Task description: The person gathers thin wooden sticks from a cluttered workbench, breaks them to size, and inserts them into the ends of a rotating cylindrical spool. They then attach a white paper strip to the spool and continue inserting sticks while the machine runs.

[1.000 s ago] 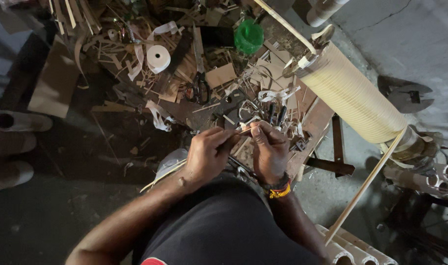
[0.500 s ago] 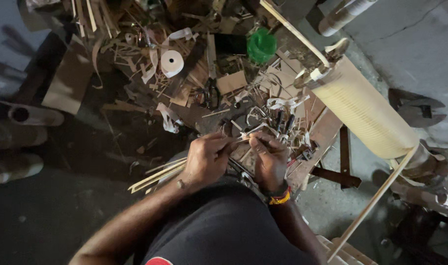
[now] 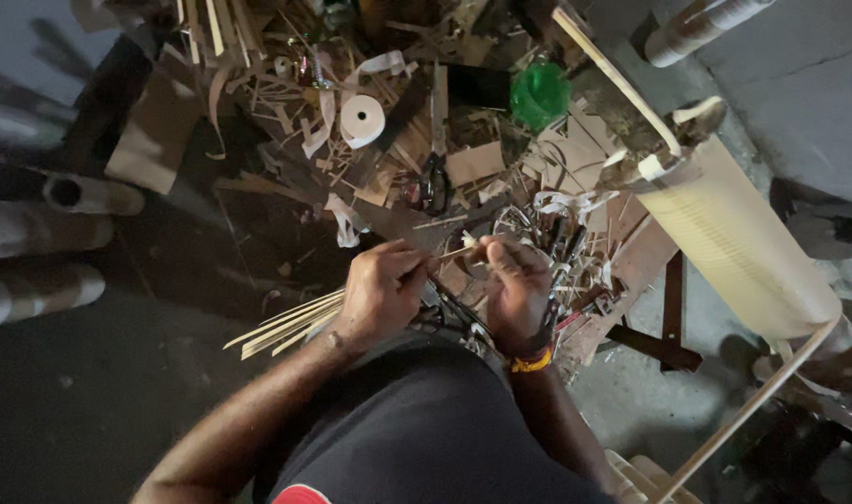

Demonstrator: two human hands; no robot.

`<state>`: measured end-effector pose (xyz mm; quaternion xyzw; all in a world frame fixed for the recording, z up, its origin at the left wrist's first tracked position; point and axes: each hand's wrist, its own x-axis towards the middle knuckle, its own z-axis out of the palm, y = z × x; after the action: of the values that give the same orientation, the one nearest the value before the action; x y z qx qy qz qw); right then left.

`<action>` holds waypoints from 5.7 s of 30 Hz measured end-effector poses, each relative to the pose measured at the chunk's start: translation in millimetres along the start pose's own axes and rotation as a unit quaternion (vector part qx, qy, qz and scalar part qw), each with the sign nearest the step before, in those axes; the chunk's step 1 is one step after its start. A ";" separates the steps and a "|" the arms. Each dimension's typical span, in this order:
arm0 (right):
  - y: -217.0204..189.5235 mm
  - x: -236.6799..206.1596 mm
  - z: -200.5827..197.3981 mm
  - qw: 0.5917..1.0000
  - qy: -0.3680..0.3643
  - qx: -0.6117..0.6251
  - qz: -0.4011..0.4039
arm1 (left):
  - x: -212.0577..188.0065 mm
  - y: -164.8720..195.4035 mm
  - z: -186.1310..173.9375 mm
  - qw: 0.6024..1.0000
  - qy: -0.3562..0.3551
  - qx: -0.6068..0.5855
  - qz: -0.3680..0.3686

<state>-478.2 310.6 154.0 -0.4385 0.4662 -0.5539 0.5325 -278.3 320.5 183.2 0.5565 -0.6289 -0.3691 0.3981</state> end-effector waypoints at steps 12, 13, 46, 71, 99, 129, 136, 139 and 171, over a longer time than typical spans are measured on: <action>27.0 45.3 29.9 0.937 -0.053 -0.344 -0.016 | 56.0 -28.4 -34.6 0.996 0.034 -0.004 0.079; 28.0 49.1 32.2 0.965 -0.025 -0.263 0.012 | 61.9 -28.0 -34.6 0.995 0.032 -0.001 0.094; -22.2 -31.2 -86.4 0.977 0.197 0.006 -0.086 | 22.0 -65.7 21.9 0.939 -0.267 0.158 0.146; -35.4 -99.1 -189.3 0.978 0.195 -0.060 -0.037 | -48.1 27.6 49.6 0.957 -0.242 0.100 0.126; -30.6 -105.4 -149.7 0.867 -0.050 -0.467 -0.165 | -17.8 66.0 16.8 0.857 -0.240 0.337 0.307; -51.6 -88.3 -149.0 0.855 -0.134 -0.446 -0.228 | -9.5 51.6 24.3 0.872 -0.336 0.280 0.219; -40.7 -84.6 -121.5 0.876 -0.100 -0.414 -0.228 | -0.7 71.6 37.1 0.897 -0.286 0.241 0.237; -32.0 -82.8 -128.7 0.901 -0.081 -0.403 -0.139 | 11.2 75.8 32.0 0.932 -0.216 0.149 0.251; -75.6 -40.2 -122.5 0.983 -0.009 -0.179 -0.026 | 51.8 88.0 114.9 0.964 -0.066 -0.128 0.222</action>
<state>-610.3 356.6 206.7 -0.5438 0.5413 -0.4714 0.4348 -422.1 281.0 220.5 0.3221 -0.7088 -0.3850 0.4956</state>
